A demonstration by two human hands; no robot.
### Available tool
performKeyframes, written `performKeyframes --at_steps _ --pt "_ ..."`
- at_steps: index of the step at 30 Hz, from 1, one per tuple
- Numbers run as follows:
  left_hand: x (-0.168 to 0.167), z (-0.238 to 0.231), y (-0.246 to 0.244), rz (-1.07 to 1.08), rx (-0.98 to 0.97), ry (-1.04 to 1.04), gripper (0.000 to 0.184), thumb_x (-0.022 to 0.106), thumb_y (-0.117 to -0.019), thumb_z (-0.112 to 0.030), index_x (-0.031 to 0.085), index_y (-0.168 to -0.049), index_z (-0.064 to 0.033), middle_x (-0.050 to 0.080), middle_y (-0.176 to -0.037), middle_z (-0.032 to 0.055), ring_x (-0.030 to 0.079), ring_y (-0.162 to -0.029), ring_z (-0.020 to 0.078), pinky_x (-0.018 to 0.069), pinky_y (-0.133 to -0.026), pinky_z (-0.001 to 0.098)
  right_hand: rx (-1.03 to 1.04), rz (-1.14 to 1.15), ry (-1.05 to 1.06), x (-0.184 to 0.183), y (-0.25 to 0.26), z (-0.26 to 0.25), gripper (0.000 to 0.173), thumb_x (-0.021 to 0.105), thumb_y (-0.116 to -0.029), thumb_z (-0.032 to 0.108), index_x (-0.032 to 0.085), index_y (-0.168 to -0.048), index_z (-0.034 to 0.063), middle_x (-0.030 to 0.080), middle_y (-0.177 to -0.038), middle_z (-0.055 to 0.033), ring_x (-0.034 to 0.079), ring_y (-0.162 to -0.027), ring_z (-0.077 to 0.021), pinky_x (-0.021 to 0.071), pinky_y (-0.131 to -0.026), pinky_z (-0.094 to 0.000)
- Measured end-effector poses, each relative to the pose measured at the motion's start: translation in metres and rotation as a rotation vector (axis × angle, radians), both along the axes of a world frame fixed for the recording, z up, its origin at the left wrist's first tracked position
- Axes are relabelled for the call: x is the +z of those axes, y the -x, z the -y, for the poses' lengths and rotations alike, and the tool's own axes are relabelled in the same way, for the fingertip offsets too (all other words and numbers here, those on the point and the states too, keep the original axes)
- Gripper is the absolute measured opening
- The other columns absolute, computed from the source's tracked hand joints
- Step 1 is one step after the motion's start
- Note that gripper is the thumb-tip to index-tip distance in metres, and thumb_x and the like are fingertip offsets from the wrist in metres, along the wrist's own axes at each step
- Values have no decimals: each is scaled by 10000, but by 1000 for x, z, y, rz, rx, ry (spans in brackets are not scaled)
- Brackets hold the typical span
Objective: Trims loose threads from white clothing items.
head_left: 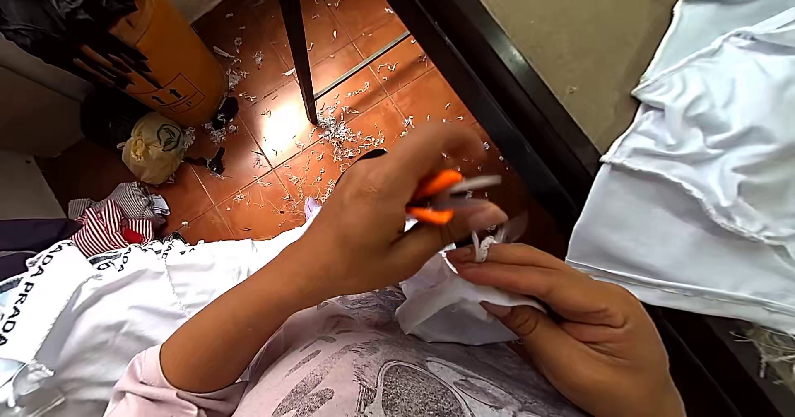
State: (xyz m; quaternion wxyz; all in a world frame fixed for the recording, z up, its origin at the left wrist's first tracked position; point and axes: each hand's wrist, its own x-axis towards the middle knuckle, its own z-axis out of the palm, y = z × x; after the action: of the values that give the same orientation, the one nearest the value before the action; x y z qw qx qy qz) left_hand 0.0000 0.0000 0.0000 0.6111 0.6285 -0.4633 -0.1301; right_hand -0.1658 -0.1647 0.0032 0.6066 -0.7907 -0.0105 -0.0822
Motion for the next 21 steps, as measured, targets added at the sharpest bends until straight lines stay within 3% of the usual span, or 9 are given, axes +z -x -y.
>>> performKeyframes --at_steps 1,3,6,17,19,21 --pt "1 -7 -3 -5 -10 -85 415 587 -1026 -276 530 -1232 80 561 -832 -5 517 -731 3 453 -640 155 -10 -10 -38 -1 0 -1 252 624 -1019 209 737 -1244 209 683 -1263 88 637 -1180 -62 555 -986 -214" --pt "3 -25 -4 7 -56 -232 433 459 -1080 -411 550 -1149 7 532 -832 -41 506 -732 -5 447 -626 159 -31 -24 -97 -4 1 -1 298 642 -1012 216 709 -1300 182 664 -1320 56 638 -1191 -88 563 -983 -228" --pt "-1 -41 4 94 -152 -347 377 538 -1043 -398 694 -974 -62 604 -755 -64 566 -684 -11 489 -594 177 -65 -45 -111 -5 1 -2 348 657 -999 208 680 -1347 208 644 -1333 86 646 -1095 -33 561 -916 -178" --pt "-16 -41 14 115 -123 -242 274 617 -1006 -277 707 -883 -50 593 -683 -39 562 -632 32 445 -556 210 59 -83 -9 -5 -21 -11 363 643 -1003 224 667 -1365 245 629 -1376 90 612 -1235 -74 544 -1010 -222" --pt "-20 -49 11 88 -72 -204 279 611 -1017 -266 713 -902 -33 610 -702 -28 567 -647 23 453 -574 197 82 -90 -5 -6 -27 -14 402 637 -1001 205 639 -1401 236 607 -1402 86 616 -1212 -62 546 -994 -212" --pt "-29 -57 6 -28 37 -128 316 600 -1030 -266 705 -973 27 637 -762 3 571 -683 1 485 -612 163 97 -113 -15 -7 -34 -17 515 632 -991 170 548 -1493 243 560 -1447 96 634 -1062 6 556 -882 -149"
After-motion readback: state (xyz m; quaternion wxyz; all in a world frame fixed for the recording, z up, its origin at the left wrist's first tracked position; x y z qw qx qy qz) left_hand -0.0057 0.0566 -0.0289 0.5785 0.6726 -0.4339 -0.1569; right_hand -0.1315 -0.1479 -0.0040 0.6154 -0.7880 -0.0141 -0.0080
